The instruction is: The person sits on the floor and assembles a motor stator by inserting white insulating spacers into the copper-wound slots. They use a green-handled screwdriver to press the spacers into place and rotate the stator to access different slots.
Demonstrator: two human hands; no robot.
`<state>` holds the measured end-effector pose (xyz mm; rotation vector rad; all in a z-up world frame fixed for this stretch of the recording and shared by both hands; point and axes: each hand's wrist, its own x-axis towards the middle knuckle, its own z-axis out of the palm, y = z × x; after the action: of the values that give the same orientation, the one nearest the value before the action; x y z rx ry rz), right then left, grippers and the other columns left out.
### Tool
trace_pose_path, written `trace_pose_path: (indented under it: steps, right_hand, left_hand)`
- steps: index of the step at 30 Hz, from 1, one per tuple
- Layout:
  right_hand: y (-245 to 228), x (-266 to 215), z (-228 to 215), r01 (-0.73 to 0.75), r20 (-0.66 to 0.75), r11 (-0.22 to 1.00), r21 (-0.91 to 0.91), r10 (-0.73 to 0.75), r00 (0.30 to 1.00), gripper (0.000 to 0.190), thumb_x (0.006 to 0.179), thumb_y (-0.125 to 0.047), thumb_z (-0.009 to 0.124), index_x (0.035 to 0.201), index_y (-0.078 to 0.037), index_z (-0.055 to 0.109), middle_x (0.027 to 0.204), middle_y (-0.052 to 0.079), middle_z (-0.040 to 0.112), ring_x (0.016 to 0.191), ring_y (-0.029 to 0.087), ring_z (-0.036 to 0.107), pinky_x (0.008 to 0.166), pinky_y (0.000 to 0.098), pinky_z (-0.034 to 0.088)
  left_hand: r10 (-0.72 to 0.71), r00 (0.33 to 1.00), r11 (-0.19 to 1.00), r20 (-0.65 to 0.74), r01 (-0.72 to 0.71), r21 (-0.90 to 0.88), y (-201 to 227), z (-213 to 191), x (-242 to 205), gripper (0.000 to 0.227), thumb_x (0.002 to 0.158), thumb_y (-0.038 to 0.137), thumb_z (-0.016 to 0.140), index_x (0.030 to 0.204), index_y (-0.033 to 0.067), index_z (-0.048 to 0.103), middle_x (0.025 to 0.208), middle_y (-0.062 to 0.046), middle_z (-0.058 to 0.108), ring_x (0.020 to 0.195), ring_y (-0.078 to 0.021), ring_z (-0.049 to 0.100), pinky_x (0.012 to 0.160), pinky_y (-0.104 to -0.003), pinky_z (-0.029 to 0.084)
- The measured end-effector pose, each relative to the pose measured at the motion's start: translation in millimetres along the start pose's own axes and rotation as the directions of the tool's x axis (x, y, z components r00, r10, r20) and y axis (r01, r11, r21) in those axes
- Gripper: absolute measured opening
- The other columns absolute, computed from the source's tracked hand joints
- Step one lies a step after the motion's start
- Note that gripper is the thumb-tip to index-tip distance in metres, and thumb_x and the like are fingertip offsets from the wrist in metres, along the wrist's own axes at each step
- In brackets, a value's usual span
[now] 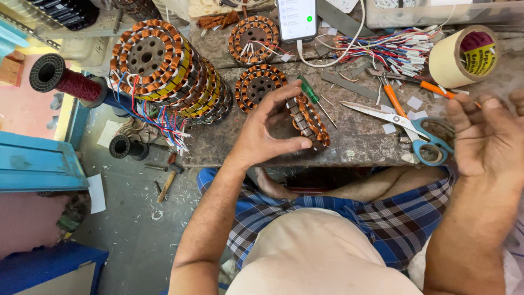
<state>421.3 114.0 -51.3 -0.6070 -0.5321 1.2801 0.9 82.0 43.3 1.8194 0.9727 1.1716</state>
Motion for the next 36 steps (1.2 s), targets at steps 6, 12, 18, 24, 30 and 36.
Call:
trace_pose_path:
  steps: [6,12,18,24,30,36]
  right_hand:
    - [-0.2,25.1,-65.2,0.089,0.033,0.996,-0.016,-0.089,0.996,0.005,0.116,-0.001,0.064,0.120,-0.001,0.060,0.122,0.011,0.065,0.125,0.028,0.063,0.120,0.0423,0.045]
    - [3.0,4.4,-28.3,0.284,0.096,0.935,-0.212,-0.269,0.958,0.014,0.111,-0.010,0.064,0.121,0.000,0.064,0.127,0.012,0.067,0.132,0.025,0.064,0.118,0.0380,0.045]
    - [-2.9,-62.4,83.9,0.531,0.404,0.690,-0.491,-0.360,0.841,0.012,0.111,-0.006,0.075,0.115,-0.002,0.065,0.113,0.006,0.067,0.110,0.022,0.067,0.106,0.0341,0.055]
    - [-0.5,-91.9,168.3,0.724,0.719,0.253,-0.642,-0.129,0.683,0.021,0.084,-0.002,0.084,0.101,-0.002,0.073,0.107,0.009,0.070,0.097,0.023,0.069,0.087,0.0320,0.055]
    - [22.3,-83.9,186.1,0.789,0.790,0.075,-0.610,-0.023,0.613,0.028,0.078,-0.004,0.086,0.104,-0.002,0.074,0.105,0.011,0.071,0.095,0.028,0.067,0.084,0.0387,0.052]
    - [34.3,-77.2,176.0,0.669,0.662,0.125,-0.733,-0.099,0.743,0.023,0.089,-0.002,0.082,0.110,-0.003,0.072,0.112,0.011,0.070,0.101,0.026,0.070,0.088,0.0352,0.056]
  left_hand:
    - [-0.041,0.999,0.995,0.012,0.042,-0.088,-6.3,-1.0,-1.9,0.085,0.077,0.015,0.097,0.149,0.0107,0.054,0.168,-0.012,0.045,0.159,-0.0261,0.042,0.133,-0.044,0.037]
    - [-0.106,0.994,0.978,0.029,0.110,-0.175,-5.7,-0.8,-2.0,0.085,0.076,0.014,0.096,0.149,0.0108,0.053,0.170,-0.012,0.040,0.160,-0.0261,0.039,0.132,-0.044,0.036]
    - [-0.089,0.996,0.989,0.004,0.089,-0.114,-4.2,2.0,0.6,0.085,0.075,0.018,0.097,0.148,0.0116,0.054,0.168,-0.012,0.043,0.159,-0.0267,0.041,0.133,-0.044,0.037]
    - [-0.004,0.995,0.982,-0.097,0.022,0.187,7.7,16.1,2.2,0.087,0.073,0.029,0.098,0.146,0.0110,0.056,0.161,-0.012,0.052,0.154,-0.0298,0.048,0.130,-0.044,0.039]
    - [-0.005,0.984,0.907,-0.176,0.079,0.413,26.5,33.6,-0.6,0.091,0.077,0.045,0.091,0.151,0.0108,0.051,0.160,-0.016,0.050,0.151,-0.0356,0.048,0.125,-0.046,0.039]
    - [0.007,0.993,0.850,-0.119,0.057,0.523,39.9,32.4,-9.7,0.090,0.086,0.045,0.082,0.158,0.0094,0.041,0.162,-0.020,0.044,0.148,-0.0394,0.044,0.123,-0.049,0.035]
